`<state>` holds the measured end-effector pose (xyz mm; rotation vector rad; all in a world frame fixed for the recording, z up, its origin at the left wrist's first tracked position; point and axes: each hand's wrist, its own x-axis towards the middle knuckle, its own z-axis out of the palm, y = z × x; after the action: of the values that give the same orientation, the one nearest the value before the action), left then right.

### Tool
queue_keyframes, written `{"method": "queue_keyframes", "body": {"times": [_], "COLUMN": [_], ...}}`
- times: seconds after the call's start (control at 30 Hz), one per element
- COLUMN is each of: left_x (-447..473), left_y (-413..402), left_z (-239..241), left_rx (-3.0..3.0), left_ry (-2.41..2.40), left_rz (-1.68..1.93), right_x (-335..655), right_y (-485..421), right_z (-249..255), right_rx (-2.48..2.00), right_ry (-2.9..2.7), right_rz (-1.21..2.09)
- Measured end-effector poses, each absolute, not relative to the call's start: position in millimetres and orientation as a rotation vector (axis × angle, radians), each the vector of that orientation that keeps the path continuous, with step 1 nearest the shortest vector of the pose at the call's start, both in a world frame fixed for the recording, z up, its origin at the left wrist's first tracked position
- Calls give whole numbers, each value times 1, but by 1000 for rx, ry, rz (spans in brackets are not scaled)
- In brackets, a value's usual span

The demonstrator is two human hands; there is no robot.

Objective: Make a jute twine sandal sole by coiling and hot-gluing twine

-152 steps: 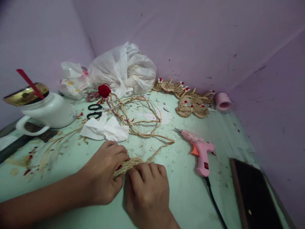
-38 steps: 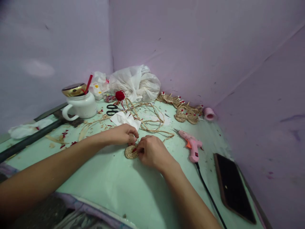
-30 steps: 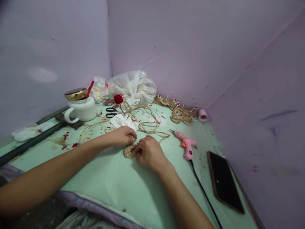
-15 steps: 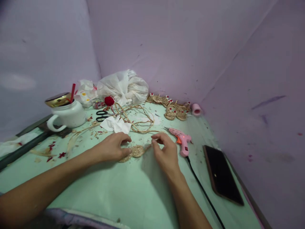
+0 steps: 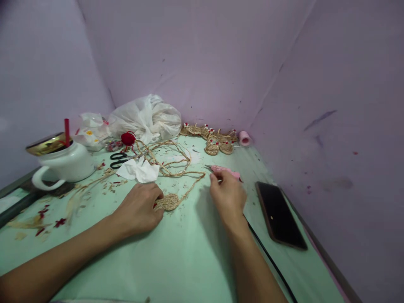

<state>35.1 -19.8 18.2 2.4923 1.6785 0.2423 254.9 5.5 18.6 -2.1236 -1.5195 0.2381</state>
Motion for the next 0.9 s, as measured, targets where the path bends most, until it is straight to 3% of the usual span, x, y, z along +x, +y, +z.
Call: {"method": "queue_keyframes", "body": {"times": [0.13,0.43,0.9], "left_x": [37,32,-11], "left_y": [-23,-22,-5], "left_z": [21,36,21], "left_rx": [2522,2603,2929], "left_ry": [1698,1582,1117], "left_rz": [206,148,1088], "right_x": [283,302,263], "right_y": [12,20,-17], "right_z": [19,12,25], "right_rx": [-2327,-2298,-1320], "right_ry": [-1381,-1370,-1293], "right_rz": [138,510,1130]}}
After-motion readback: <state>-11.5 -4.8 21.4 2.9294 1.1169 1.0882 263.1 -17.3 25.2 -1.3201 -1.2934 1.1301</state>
